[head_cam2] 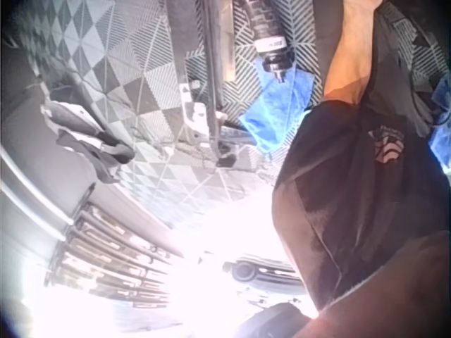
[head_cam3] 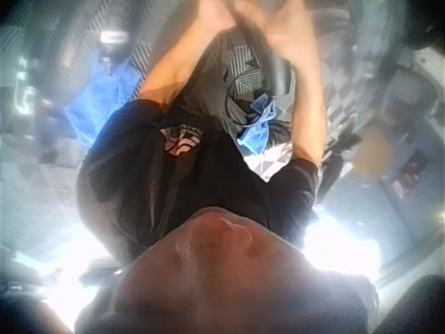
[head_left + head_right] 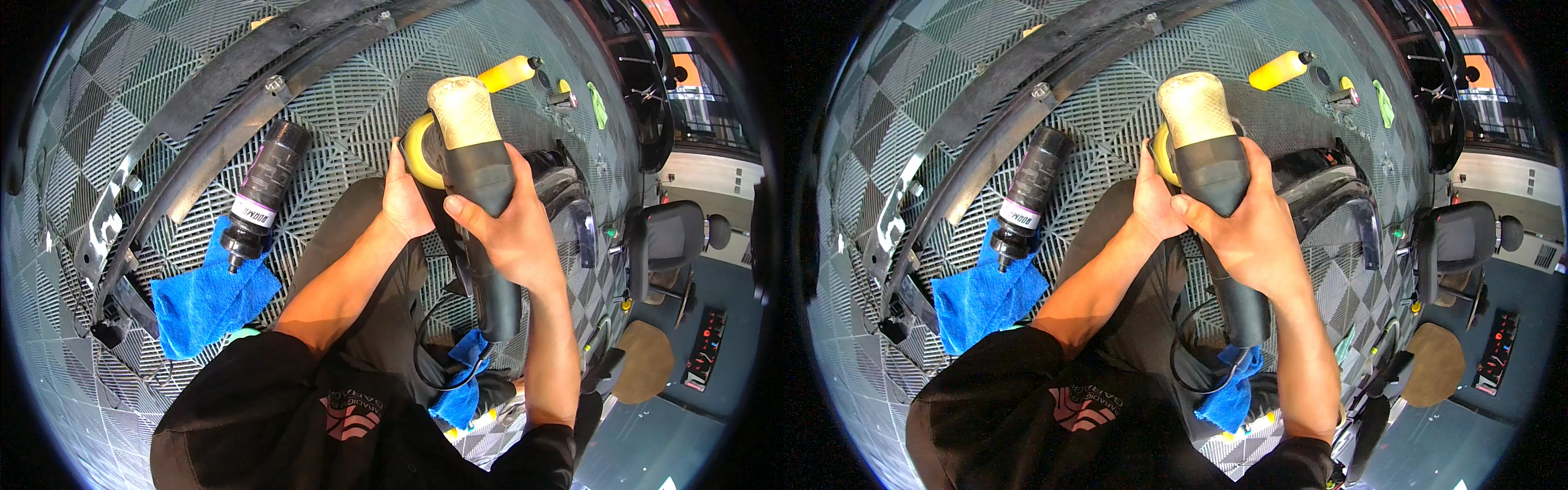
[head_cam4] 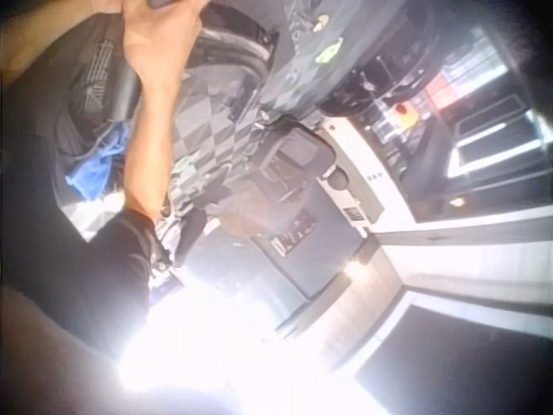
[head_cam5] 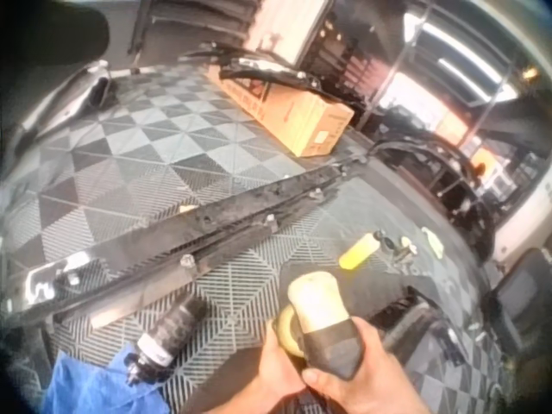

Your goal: The person uses a rotary polisher with a yellow pad to polish a black car bumper. They apply compound from a bottle, move the polisher across the surface, and inspect the finish by hand.

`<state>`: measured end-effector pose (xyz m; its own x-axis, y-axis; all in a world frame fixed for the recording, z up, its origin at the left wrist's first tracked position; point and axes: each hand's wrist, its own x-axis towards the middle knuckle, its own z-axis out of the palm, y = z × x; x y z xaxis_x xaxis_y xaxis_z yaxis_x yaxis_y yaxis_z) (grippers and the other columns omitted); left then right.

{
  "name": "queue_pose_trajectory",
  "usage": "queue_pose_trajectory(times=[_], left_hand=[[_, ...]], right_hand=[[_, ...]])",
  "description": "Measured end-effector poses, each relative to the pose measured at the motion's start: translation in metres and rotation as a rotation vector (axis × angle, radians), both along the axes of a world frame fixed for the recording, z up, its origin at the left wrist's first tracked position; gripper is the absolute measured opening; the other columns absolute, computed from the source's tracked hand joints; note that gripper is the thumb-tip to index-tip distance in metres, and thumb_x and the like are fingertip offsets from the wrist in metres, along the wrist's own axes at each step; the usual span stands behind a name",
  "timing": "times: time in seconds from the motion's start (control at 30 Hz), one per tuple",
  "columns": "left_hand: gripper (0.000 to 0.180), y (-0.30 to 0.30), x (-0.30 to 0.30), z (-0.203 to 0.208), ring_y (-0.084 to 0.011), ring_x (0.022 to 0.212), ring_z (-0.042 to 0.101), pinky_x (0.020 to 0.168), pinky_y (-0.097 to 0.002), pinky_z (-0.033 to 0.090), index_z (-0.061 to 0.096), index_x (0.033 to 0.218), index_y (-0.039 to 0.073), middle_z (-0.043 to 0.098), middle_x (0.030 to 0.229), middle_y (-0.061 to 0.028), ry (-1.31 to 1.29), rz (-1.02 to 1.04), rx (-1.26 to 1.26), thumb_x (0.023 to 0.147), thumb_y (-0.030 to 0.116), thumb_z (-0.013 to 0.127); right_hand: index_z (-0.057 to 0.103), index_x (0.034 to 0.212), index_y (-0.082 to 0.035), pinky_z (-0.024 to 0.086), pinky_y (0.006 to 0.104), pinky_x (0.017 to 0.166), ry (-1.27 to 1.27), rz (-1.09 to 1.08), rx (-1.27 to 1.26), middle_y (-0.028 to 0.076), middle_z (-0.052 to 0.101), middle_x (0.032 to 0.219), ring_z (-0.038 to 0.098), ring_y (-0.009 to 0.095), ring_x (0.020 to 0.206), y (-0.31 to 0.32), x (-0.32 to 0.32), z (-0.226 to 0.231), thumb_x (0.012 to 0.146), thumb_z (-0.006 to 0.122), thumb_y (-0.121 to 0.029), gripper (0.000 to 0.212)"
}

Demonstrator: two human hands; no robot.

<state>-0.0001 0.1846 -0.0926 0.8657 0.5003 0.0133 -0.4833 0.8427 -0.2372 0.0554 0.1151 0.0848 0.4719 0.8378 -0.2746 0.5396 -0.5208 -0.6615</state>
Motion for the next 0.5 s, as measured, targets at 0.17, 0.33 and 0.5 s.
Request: queue_pose_trajectory(times=[0.17,0.33,0.5], left_hand=[[0.083,0.002,0.004,-0.005,-0.0276,0.139,0.051,0.116,-0.0483,0.041,0.05,0.15,0.016,0.055,0.151,-0.0071,-0.021,0.066,0.043,0.099,0.077,0.026],[0.075,0.007,0.007,-0.01,-0.025,0.135,0.055,0.114,-0.0466,0.044,0.053,0.146,0.018,0.059,0.146,-0.0038,-0.065,0.03,0.013,0.101,0.074,0.031],[0.079,0.003,0.002,-0.005,-0.0271,0.142,0.048,0.12,-0.0479,0.035,0.05,0.15,0.018,0.054,0.152,-0.0056,-0.014,0.012,-0.039,0.1,0.076,0.028]], right_hand=[[0.032,0.152,0.002,0.053,0.039,0.097,0.086,0.015,0.033,0.024,0.069,0.12,0.07,0.032,0.112,-0.004,-0.001,0.003,0.08,0.089,-0.035,0.099],[0.033,0.154,-0.001,0.054,0.0388,0.096,-0.052,0.087,0.057,0.021,0.07,0.119,0.071,0.029,0.109,-0.005,-0.005,0.002,0.079,0.09,-0.033,0.099],[0.033,0.154,-0.003,0.053,0.0381,0.097,-0.038,0.013,-0.016,0.019,0.072,0.119,0.071,0.028,0.109,-0.004,-0.011,0.012,0.077,0.091,-0.031,0.1]])
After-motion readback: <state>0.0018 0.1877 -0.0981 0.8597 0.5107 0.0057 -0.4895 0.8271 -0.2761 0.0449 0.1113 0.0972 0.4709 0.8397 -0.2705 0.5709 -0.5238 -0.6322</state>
